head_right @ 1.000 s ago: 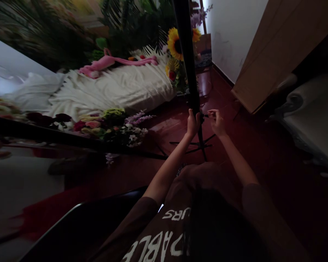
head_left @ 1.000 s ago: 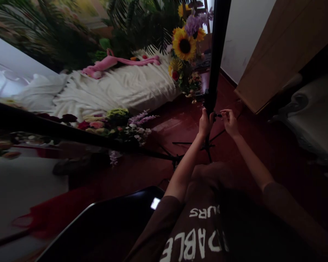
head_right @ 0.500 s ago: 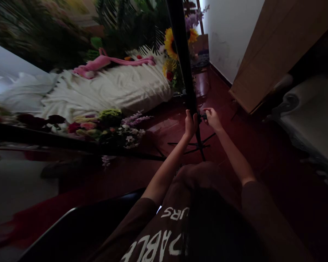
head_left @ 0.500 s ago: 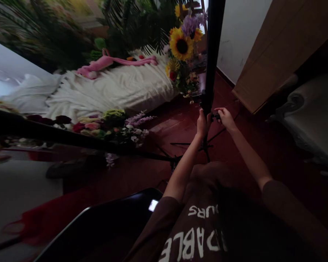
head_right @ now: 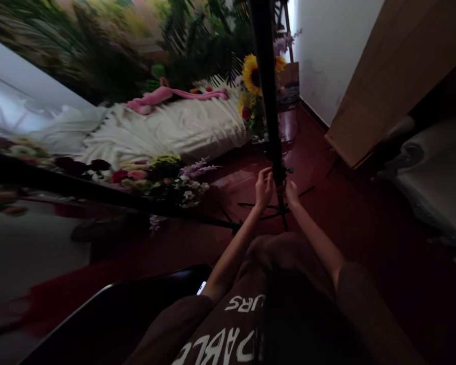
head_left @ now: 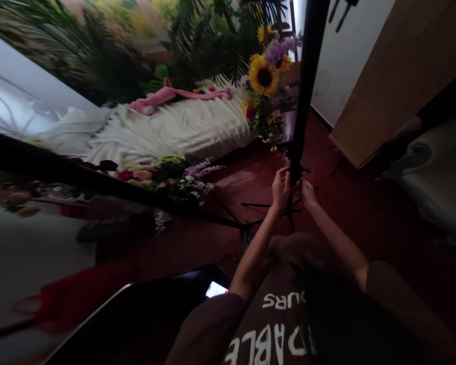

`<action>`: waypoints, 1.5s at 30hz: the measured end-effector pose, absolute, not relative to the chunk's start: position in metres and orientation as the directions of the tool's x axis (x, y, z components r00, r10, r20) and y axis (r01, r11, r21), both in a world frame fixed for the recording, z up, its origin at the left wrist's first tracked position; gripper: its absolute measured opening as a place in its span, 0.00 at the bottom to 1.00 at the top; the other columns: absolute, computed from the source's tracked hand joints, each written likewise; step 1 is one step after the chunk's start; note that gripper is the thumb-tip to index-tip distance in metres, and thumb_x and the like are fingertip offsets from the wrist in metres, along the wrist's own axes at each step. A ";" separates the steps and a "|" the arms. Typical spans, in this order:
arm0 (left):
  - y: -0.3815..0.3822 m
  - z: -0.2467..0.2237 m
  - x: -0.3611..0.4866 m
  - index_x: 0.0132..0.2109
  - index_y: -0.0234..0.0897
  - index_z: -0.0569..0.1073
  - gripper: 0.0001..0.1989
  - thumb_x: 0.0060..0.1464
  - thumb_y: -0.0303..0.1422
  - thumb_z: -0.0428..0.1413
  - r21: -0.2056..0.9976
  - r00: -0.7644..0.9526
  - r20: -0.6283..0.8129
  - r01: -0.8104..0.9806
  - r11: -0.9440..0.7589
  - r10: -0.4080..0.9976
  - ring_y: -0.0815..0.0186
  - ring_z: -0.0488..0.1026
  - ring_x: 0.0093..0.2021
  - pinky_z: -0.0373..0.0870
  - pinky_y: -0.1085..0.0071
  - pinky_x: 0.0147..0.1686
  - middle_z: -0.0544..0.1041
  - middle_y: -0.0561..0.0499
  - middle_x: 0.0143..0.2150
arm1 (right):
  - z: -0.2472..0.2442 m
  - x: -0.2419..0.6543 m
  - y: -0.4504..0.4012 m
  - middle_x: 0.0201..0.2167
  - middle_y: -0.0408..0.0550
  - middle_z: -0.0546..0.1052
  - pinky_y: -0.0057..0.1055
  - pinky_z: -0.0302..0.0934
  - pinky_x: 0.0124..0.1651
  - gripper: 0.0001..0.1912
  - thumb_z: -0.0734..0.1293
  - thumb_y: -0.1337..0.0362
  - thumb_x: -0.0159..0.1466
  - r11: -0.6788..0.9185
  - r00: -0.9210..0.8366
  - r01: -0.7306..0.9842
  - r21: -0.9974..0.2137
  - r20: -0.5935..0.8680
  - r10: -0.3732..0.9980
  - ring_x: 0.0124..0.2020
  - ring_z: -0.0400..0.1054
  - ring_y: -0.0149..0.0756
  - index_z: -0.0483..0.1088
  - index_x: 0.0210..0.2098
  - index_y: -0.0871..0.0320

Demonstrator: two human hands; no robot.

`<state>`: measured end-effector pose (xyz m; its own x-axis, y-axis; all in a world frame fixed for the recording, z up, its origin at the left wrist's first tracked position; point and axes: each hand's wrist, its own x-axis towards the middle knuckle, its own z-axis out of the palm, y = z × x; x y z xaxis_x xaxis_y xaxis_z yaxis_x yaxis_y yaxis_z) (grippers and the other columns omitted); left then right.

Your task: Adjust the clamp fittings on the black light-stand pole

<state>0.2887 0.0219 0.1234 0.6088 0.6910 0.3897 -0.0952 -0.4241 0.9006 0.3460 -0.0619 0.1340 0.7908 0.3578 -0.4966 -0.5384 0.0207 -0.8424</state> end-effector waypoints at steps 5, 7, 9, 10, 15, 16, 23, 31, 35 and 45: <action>0.045 0.155 0.218 0.40 0.38 0.69 0.15 0.66 0.42 0.44 0.800 0.087 0.586 0.098 -0.592 0.806 0.64 0.73 0.46 0.68 0.63 0.52 0.74 0.46 0.41 | 0.110 0.310 -0.037 0.26 0.39 0.77 0.23 0.68 0.24 0.06 0.61 0.66 0.67 -0.071 0.688 -0.613 -0.787 -0.576 0.442 0.22 0.74 0.29 0.61 0.33 0.54; 0.063 0.169 0.186 0.40 0.38 0.68 0.13 0.65 0.41 0.45 0.743 -0.104 0.654 0.274 -0.610 0.750 0.62 0.71 0.50 0.65 0.59 0.56 0.72 0.45 0.44 | 0.108 0.299 -0.021 0.28 0.38 0.77 0.23 0.68 0.23 0.05 0.60 0.68 0.67 -0.107 0.666 -0.606 -0.788 -0.577 0.474 0.23 0.74 0.28 0.61 0.35 0.54; 0.083 0.182 0.155 0.43 0.38 0.68 0.11 0.64 0.40 0.47 0.715 -0.250 0.682 0.426 -0.554 0.688 0.59 0.67 0.57 0.60 0.55 0.61 0.70 0.42 0.49 | 0.111 0.289 -0.004 0.30 0.39 0.76 0.23 0.68 0.23 0.05 0.59 0.70 0.68 -0.153 0.625 -0.588 -0.794 -0.567 0.536 0.23 0.75 0.28 0.61 0.36 0.54; 0.093 0.188 0.140 0.46 0.38 0.67 0.12 0.64 0.40 0.47 0.720 -0.325 0.678 0.478 -0.504 0.659 0.57 0.65 0.60 0.58 0.54 0.63 0.68 0.40 0.52 | 0.114 0.283 0.005 0.31 0.39 0.76 0.23 0.69 0.24 0.05 0.59 0.70 0.68 -0.177 0.598 -0.576 -0.798 -0.559 0.574 0.24 0.75 0.27 0.61 0.36 0.54; 0.140 0.198 0.084 0.57 0.34 0.62 0.25 0.66 0.49 0.41 0.818 -0.509 0.562 0.459 -0.346 0.652 0.58 0.66 0.61 0.61 0.58 0.62 0.67 0.35 0.59 | 0.135 0.246 0.046 0.33 0.41 0.77 0.23 0.70 0.27 0.05 0.57 0.71 0.69 -0.269 0.450 -0.501 -0.823 -0.513 0.731 0.27 0.76 0.27 0.62 0.38 0.55; 0.148 0.197 0.078 0.56 0.34 0.64 0.28 0.66 0.53 0.39 0.832 -0.442 0.537 0.419 -0.365 0.719 0.59 0.69 0.57 0.64 0.59 0.59 0.70 0.36 0.56 | 0.140 0.238 0.054 0.33 0.41 0.77 0.23 0.70 0.28 0.05 0.57 0.71 0.69 -0.279 0.417 -0.481 -0.831 -0.497 0.761 0.27 0.76 0.27 0.62 0.38 0.56; 0.175 0.174 0.075 0.43 0.39 0.71 0.30 0.58 0.61 0.44 0.903 -0.131 0.419 0.170 -0.396 0.899 0.68 0.74 0.32 0.69 0.71 0.37 0.77 0.49 0.34 | 0.181 0.177 0.109 0.21 0.40 0.74 0.21 0.63 0.23 0.13 0.58 0.58 0.72 -0.340 0.103 -0.388 -0.857 -0.407 0.908 0.20 0.70 0.27 0.64 0.34 0.57; 0.180 0.158 0.077 0.38 0.39 0.71 0.30 0.55 0.63 0.46 0.899 -0.176 0.438 0.074 -0.432 0.882 0.69 0.70 0.29 0.66 0.72 0.32 0.74 0.51 0.30 | 0.203 0.176 0.117 0.17 0.41 0.71 0.20 0.57 0.18 0.30 0.53 0.38 0.68 -0.483 -0.057 -0.376 -0.791 -0.500 0.864 0.16 0.65 0.26 0.64 0.28 0.57; 0.181 0.158 0.078 0.37 0.39 0.71 0.32 0.54 0.64 0.46 0.897 -0.204 0.441 0.066 -0.437 0.874 0.69 0.71 0.29 0.67 0.72 0.33 0.75 0.50 0.31 | 0.210 0.190 0.117 0.13 0.39 0.62 0.19 0.49 0.14 0.32 0.46 0.40 0.71 -0.641 -0.392 -0.496 -0.586 -0.508 0.767 0.13 0.55 0.24 0.55 0.20 0.55; 0.184 0.157 0.087 0.28 0.37 0.71 0.30 0.53 0.62 0.50 0.904 -0.302 0.419 0.055 -0.423 0.856 0.71 0.65 0.23 0.63 0.72 0.26 0.71 0.52 0.23 | 0.211 0.210 0.123 0.17 0.33 0.67 0.12 0.49 0.15 0.22 0.51 0.54 0.75 -0.673 -0.527 -0.596 -0.439 -0.419 0.740 0.12 0.50 0.20 0.68 0.36 0.60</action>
